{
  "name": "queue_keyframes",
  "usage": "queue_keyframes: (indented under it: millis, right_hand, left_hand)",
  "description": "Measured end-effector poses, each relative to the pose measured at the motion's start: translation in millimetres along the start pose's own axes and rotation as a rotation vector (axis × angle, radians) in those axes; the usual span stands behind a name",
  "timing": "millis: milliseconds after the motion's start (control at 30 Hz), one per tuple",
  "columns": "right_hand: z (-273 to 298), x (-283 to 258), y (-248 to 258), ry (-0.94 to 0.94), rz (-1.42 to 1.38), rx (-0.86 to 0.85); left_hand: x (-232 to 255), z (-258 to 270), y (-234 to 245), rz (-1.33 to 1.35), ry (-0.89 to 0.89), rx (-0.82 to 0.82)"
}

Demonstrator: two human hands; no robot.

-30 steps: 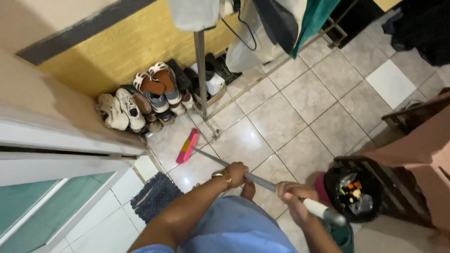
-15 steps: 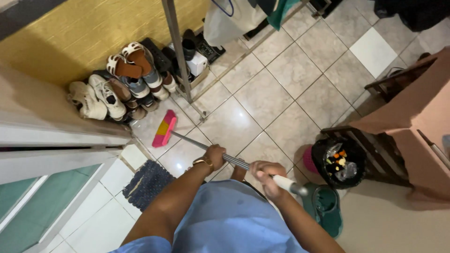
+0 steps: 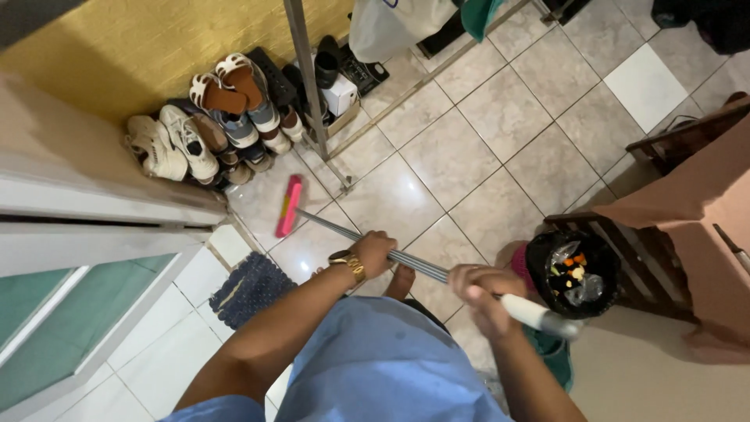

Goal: Sweeping the tiled floor using a pink broom to collect debris.

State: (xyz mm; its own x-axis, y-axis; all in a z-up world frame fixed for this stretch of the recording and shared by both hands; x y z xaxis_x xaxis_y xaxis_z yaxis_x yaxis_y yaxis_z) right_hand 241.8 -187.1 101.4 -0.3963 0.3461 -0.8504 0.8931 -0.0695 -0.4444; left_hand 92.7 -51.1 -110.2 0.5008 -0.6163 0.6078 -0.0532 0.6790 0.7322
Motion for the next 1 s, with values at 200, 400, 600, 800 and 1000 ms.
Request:
queue_keyframes:
  millis: [200,400,600,800,1000]
  right_hand:
    - [13,42,-7,-0.056,0.061,0.02]
    - [15,-19,0,-0.153,0.166,0.121]
    - [20,-49,33,-0.118,0.144,0.037]
    - [-14,-11,6,-0.051,-0.038,0.002]
    - [6,65,0,-0.136,-0.037,-0.002]
  left_hand:
    - [-64,-26,-88,-0.076,0.06,0.005]
    - [19,-37,-89,-0.001,-0.059,0.025]
    - [59,-30,-21,0.013,-0.13,-0.079]
    - [-10,-3,1,-0.035,-0.114,0.07]
    - [-68,4,-47,0.007,0.21,-0.02]
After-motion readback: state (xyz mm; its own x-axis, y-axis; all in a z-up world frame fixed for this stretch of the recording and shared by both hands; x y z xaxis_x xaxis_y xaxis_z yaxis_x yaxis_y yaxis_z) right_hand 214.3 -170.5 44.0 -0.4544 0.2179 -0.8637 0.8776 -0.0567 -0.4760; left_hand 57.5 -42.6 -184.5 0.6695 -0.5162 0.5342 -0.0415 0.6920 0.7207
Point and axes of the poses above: each hand's wrist, its own z-axis away from the middle knuckle, its own y-axis out of the back of the hand, x = y × z, the point moved 2 cm from there along -z, towards the middle knuckle, and after that the axes turned 10 degrees about -z, right-handed, at the moved point
